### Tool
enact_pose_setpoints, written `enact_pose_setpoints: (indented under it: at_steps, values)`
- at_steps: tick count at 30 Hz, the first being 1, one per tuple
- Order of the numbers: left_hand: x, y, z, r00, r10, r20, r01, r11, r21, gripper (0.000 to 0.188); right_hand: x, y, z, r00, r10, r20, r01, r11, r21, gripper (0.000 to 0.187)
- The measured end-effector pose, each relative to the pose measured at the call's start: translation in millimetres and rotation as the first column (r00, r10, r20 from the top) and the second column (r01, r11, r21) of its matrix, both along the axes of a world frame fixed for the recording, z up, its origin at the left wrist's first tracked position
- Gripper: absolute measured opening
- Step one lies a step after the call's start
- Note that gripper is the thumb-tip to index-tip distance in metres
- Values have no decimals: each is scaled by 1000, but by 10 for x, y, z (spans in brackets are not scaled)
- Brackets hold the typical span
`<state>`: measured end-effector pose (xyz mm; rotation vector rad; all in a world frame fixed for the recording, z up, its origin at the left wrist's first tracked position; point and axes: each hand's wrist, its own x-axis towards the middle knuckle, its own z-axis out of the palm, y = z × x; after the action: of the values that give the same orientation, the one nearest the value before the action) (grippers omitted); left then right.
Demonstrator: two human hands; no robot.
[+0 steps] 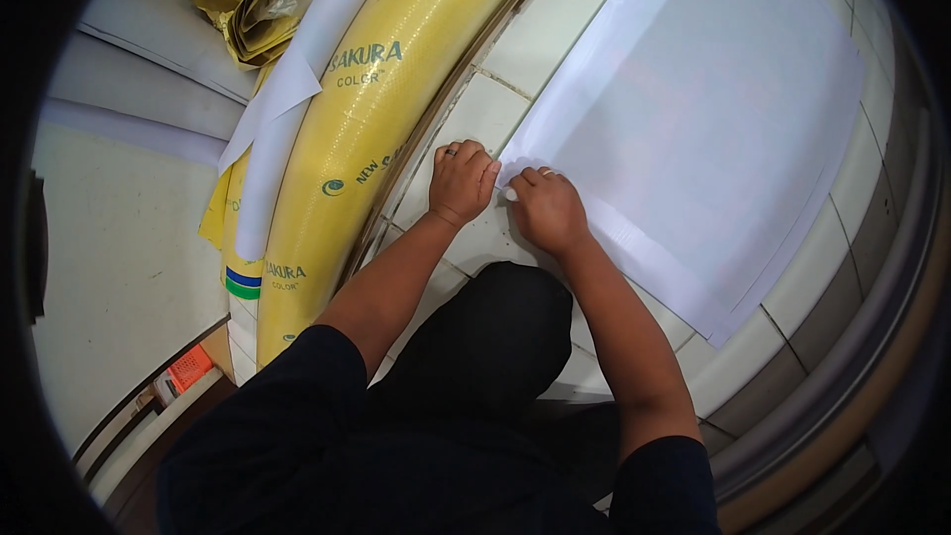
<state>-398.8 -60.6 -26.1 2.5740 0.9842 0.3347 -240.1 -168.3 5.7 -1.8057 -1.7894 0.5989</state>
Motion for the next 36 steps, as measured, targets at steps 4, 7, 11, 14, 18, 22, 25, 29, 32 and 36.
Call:
enact_pose_setpoints:
  at_steps: [4,7,11,14,18,22,25,29,32,36]
  values:
    - [-8,14,6,1000,-2,19,2,1000,10,23,67,48,28,996,-92,-16,92,996,2,17]
    - [-10,13,-13,999,-3,33,3,1000,19,23,76,27,21,999,-30,-39,31,1000,6,17]
    - [-13,21,-28,999,-1,35,0,999,40,23,12,33,-3,998,-41,-44,42,999,33,16]
    - [-18,-9,-8,1000,-6,26,6,1000,7,21,53,36,15,996,-86,-22,86,996,16,15]
    - [-4,18,11,1000,-1,7,1,999,40,20,5,38,-5,997,-81,0,81,996,24,16]
    - [30,-16,2,1000,-2,16,1,1000,25,18,394,53,-40,924,-379,-45,382,922,63,16]
    - [57,-13,29,999,-3,42,2,999,37,17,721,-196,67,812,-576,-94,584,806,103,14]
    - [90,-51,95,997,-24,75,22,999,33,24,803,-1168,259,761,-641,-104,649,752,112,13]
    - [162,-132,97,997,-39,67,30,991,130,31,673,-2098,482,650,-747,-141,758,650,51,12]
    - [-65,21,96,994,-43,-103,52,995,88,36,484,-3192,699,556,-819,-141,831,553,59,14]
